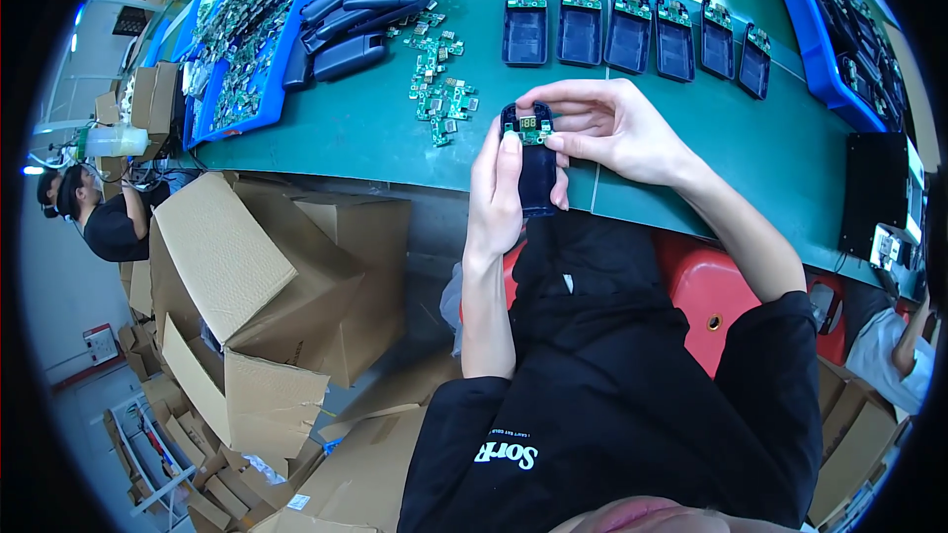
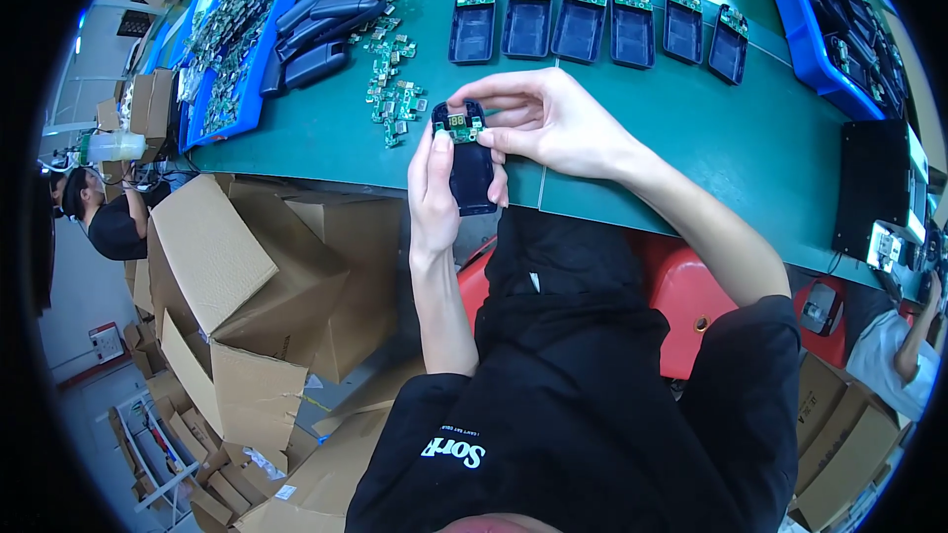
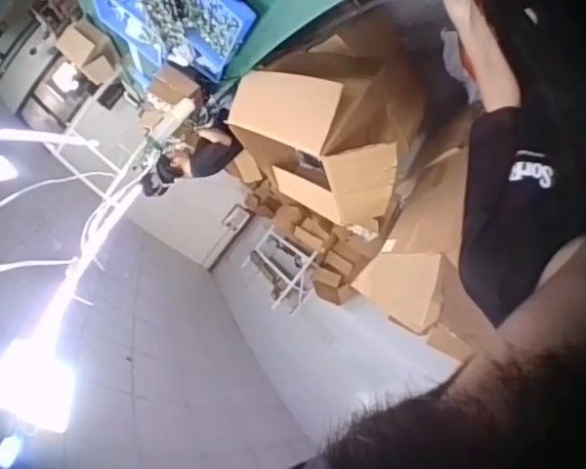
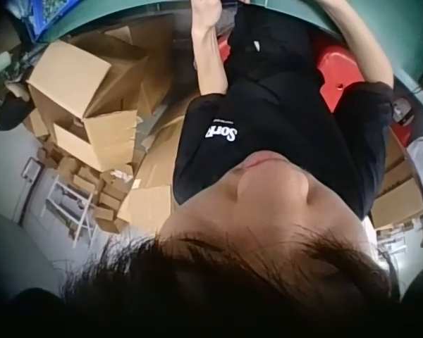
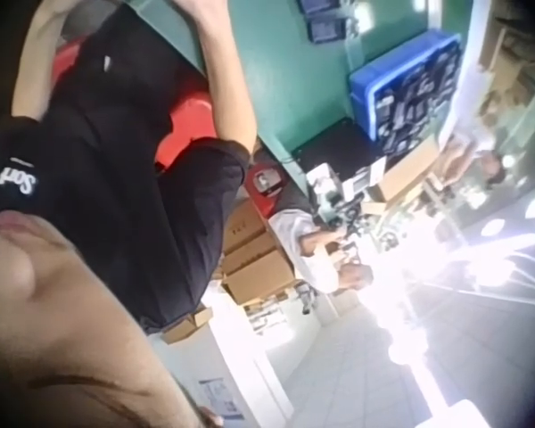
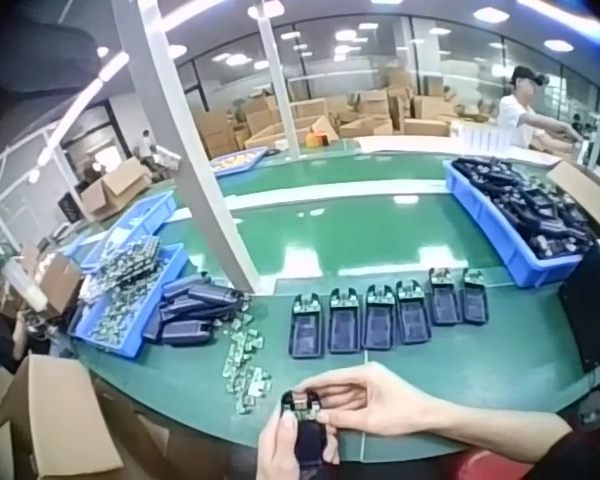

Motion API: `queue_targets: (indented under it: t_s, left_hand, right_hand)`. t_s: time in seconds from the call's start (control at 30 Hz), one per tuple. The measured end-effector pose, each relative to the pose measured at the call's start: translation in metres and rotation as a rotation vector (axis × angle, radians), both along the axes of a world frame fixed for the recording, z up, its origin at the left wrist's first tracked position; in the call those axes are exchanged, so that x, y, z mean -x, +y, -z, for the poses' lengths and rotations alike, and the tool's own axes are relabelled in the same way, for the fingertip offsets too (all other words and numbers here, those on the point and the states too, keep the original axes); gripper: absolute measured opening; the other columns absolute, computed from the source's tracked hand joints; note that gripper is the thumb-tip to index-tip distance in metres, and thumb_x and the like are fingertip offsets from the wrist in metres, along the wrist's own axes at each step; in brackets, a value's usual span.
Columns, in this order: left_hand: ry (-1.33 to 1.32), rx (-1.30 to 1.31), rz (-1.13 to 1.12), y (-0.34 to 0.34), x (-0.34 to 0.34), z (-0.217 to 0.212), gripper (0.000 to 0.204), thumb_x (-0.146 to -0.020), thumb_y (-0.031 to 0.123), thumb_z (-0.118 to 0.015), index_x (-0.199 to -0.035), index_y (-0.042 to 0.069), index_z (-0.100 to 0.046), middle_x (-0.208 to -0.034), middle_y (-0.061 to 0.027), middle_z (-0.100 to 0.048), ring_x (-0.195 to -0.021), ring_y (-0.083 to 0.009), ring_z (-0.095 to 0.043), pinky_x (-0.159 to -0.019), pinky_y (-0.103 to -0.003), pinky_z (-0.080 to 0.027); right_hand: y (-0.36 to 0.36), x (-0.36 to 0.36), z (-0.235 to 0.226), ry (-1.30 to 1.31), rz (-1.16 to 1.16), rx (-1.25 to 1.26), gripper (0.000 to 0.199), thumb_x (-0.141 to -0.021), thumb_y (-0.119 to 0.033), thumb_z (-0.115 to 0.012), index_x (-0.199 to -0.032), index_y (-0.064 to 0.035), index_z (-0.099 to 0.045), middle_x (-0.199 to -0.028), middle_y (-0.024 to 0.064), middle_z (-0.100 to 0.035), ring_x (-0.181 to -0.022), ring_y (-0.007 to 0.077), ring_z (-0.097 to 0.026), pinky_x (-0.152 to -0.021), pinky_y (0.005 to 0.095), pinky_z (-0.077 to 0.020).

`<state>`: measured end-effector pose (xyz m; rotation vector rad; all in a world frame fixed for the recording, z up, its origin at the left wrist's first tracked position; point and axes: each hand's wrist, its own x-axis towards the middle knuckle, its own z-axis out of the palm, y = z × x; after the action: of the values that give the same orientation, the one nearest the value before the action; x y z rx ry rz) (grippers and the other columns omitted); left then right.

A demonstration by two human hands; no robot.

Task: The person removes a plastic bag from a box, takes out a plastic housing, and sets it on the table. They then pick up a circuit board, fit it into the plastic housing by hand, and place the assembled unit on the table.

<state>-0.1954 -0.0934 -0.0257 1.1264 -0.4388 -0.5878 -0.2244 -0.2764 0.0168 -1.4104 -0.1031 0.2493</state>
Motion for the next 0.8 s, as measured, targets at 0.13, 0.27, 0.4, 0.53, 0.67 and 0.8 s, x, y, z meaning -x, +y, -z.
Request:
queue_targets:
  t_s: [0.13, 0.27, 0.4, 0.53, 0.67, 0.8]
  left_hand:
    - [0.073, 0.015, 0.001, 0.001, 0.004, -0.007, 0.039, -0.108, 0.029, -0.032, -0.133, 0.0, -0.04, -0.089, -0.012, -0.061, -0.063, -0.0159, -0.063, -0.06, -0.029, -0.055]
    - [0.093, -0.003, -0.086, -0.005, 0.008, -0.014, 0.038, -0.108, 0.027, -0.032, -0.129, -0.001, -0.045, -0.089, -0.0113, -0.062, -0.064, -0.0155, -0.064, -0.061, -0.028, -0.055]
    - [0.042, -0.009, -0.046, -0.008, 0.004, -0.01, 0.038, -0.107, 0.027, -0.031, -0.126, -0.002, -0.048, -0.086, -0.0101, -0.063, -0.064, -0.0149, -0.064, -0.062, -0.028, -0.055]
    - [0.111, 0.045, -0.038, -0.006, 0.003, -0.013, 0.039, -0.108, 0.029, -0.031, -0.122, -0.002, -0.05, -0.084, -0.0089, -0.063, -0.063, -0.0144, -0.064, -0.062, -0.027, -0.055]
    - [0.076, 0.054, -0.013, -0.004, -0.001, -0.011, 0.039, -0.108, 0.03, -0.034, -0.122, -0.003, -0.05, -0.087, -0.0101, -0.064, -0.064, -0.0135, -0.064, -0.064, -0.027, -0.054]
    - [-0.021, -0.179, -0.112, -0.001, 0.003, -0.015, 0.036, -0.107, 0.028, -0.04, -0.119, -0.003, -0.055, -0.09, -0.0093, -0.066, -0.069, -0.0123, -0.065, -0.064, -0.025, -0.053]
  right_hand:
    - [-0.002, -0.002, 0.007, -0.126, 0.007, 0.154, 0.042, -0.088, 0.002, -0.065, -0.129, 0.0019, -0.056, -0.108, 0.0088, -0.066, -0.092, 0.0143, -0.067, -0.081, 0.0283, -0.0551]
    - [-0.003, -0.003, 0.005, -0.402, 0.094, 0.393, 0.046, -0.084, -0.002, -0.07, -0.128, -0.0017, -0.058, -0.116, 0.0097, -0.064, -0.101, 0.0187, -0.066, -0.086, 0.032, -0.0543]
    - [0.0, -0.002, 0.0, -0.607, 0.136, 0.594, 0.048, -0.08, -0.005, -0.074, -0.126, -0.0048, -0.06, -0.118, 0.0089, -0.063, -0.104, 0.0215, -0.064, -0.089, 0.0346, -0.0525]
    - [0.001, -0.003, -0.002, -0.624, 0.13, 0.653, 0.047, -0.079, -0.006, -0.075, -0.124, -0.0059, -0.062, -0.116, 0.0091, -0.062, -0.103, 0.0229, -0.063, -0.09, 0.0352, -0.0515]
    - [0.001, -0.004, -0.004, -0.641, 0.131, 0.665, 0.046, -0.078, -0.007, -0.076, -0.122, -0.0057, -0.063, -0.113, 0.0102, -0.063, -0.102, 0.0235, -0.064, -0.089, 0.0335, -0.0512]
    - [-0.002, -0.006, 0.001, -0.652, 0.152, 0.748, 0.046, -0.078, -0.008, -0.077, -0.121, -0.0055, -0.063, -0.108, 0.0107, -0.064, -0.099, 0.0221, -0.064, -0.087, 0.031, -0.051]
